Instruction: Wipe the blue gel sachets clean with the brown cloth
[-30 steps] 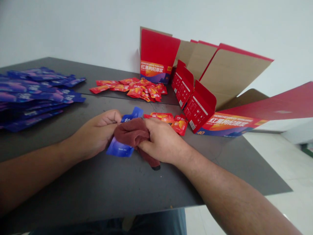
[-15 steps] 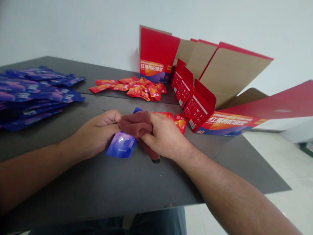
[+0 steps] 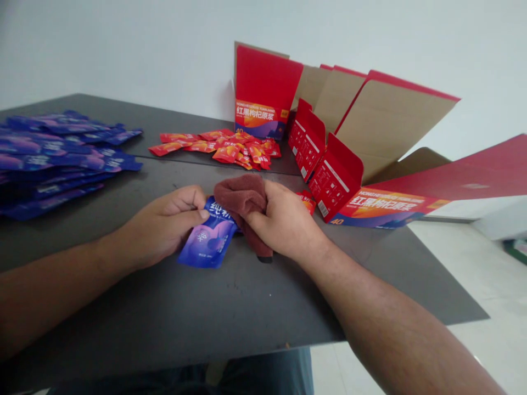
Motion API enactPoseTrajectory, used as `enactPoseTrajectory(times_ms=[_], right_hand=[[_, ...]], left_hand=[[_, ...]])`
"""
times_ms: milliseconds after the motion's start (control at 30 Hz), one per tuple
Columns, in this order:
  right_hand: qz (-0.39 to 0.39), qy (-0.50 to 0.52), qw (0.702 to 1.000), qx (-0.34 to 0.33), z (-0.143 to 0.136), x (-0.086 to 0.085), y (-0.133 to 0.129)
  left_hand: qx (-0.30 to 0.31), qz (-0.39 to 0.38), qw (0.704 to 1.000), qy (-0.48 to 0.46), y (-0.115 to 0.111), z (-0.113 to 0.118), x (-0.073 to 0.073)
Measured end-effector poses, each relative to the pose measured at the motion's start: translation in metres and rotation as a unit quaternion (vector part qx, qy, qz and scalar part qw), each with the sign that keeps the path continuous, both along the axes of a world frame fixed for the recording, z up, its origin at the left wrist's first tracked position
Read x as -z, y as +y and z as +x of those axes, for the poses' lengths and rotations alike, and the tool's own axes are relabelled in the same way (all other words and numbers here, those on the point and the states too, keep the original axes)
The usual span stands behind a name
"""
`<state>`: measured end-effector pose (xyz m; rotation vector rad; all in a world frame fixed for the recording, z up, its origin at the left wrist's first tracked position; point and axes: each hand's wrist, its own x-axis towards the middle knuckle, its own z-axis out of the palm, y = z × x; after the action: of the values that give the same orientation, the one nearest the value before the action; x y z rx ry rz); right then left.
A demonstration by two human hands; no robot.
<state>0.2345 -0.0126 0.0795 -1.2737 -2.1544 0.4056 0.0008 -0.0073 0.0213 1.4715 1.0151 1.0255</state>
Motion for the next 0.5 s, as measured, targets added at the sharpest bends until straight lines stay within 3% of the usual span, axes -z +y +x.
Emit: enactPoseTrajectory(times_ms=[300, 400, 500], right_hand=[[-0.074, -0.111, 0.977, -0.163, -0.005, 0.010, -0.013], [-0.074, -0.092, 0.984, -0.134, -0.004, 0.007, -0.011], [-0.028, -0.037, 0.997, -0.059, 0.000, 0.003, -0.003]], left_hand=[[-0.036, -0.007, 0.998, -0.050, 0.003, -0.001, 0.004], [-0.032, -0.011, 0.998, -0.049, 0.003, -0.001, 0.004], [-0.014, -0.013, 0.999, -0.025, 0.003, -0.001, 0.004]])
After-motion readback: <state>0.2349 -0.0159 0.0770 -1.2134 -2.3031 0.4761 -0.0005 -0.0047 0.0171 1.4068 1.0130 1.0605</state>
